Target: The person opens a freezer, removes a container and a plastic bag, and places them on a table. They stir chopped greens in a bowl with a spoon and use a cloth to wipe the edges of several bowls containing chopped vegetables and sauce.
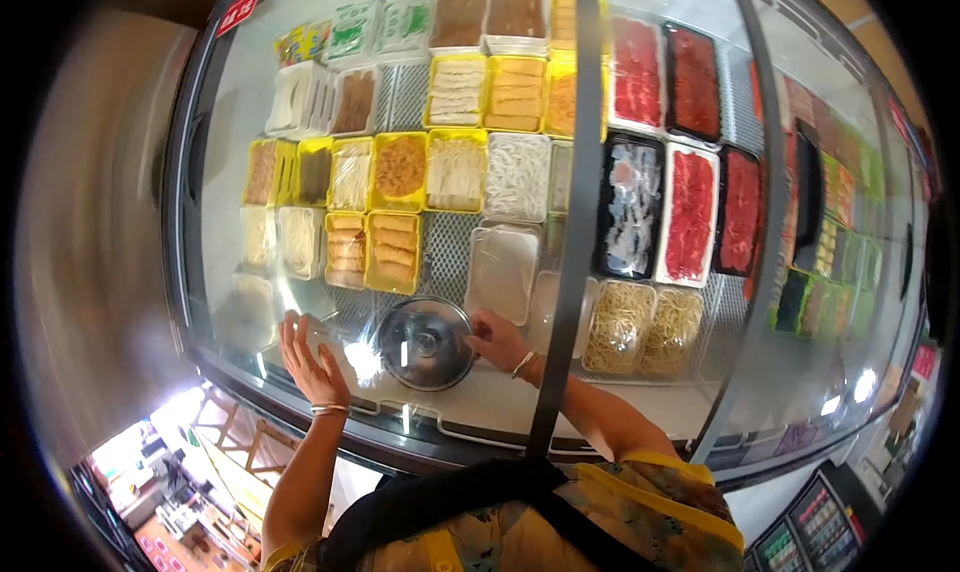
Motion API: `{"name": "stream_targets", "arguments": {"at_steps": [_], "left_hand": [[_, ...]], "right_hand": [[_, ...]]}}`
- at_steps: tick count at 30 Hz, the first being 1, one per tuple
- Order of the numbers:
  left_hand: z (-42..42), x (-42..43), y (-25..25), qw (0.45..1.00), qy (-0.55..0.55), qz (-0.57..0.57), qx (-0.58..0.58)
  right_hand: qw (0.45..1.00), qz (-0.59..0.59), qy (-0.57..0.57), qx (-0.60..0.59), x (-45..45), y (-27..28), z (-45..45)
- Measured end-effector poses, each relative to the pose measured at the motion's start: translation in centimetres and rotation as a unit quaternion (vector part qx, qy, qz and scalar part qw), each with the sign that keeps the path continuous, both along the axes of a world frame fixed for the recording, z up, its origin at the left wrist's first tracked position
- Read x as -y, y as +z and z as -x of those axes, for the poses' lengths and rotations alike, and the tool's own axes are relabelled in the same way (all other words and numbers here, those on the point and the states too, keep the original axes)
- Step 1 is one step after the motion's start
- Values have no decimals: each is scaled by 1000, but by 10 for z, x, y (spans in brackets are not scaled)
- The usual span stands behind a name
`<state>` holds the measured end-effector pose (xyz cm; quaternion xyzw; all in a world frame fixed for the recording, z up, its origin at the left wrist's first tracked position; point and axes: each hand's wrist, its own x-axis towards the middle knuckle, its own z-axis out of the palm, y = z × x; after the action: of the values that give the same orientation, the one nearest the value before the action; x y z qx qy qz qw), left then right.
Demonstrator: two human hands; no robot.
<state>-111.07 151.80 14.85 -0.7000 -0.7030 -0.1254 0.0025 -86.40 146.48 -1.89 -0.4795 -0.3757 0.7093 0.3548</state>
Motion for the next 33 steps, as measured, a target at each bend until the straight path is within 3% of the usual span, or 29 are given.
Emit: {"name": "stream_targets", "arguments": {"at_steps": [4, 5, 9, 11, 14, 21, 33], "left_hand": [[5, 4, -2, 1000, 3, 6, -6], [2, 4, 0, 1000, 9, 9, -6], [5, 6, 2, 1000, 8, 0, -1], [4, 7, 3, 1000, 6, -5, 2], [6, 9, 2, 1000, -6, -22, 6], [13, 15, -1, 999, 10, -26, -20], [22, 16, -16, 999, 27, -29, 23]], "right_hand": [[999, 31, -2, 22, 0, 34, -57], [993, 91, -74, -17, 2, 63, -72], [985, -11, -165, 55, 31, 50, -122], [957, 74, -234, 154, 45, 76, -145], [932, 3, -321, 170, 65, 84, -166], [855, -39, -496, 143, 96, 155, -160], [788, -72, -598, 127, 187, 228, -140]]}}
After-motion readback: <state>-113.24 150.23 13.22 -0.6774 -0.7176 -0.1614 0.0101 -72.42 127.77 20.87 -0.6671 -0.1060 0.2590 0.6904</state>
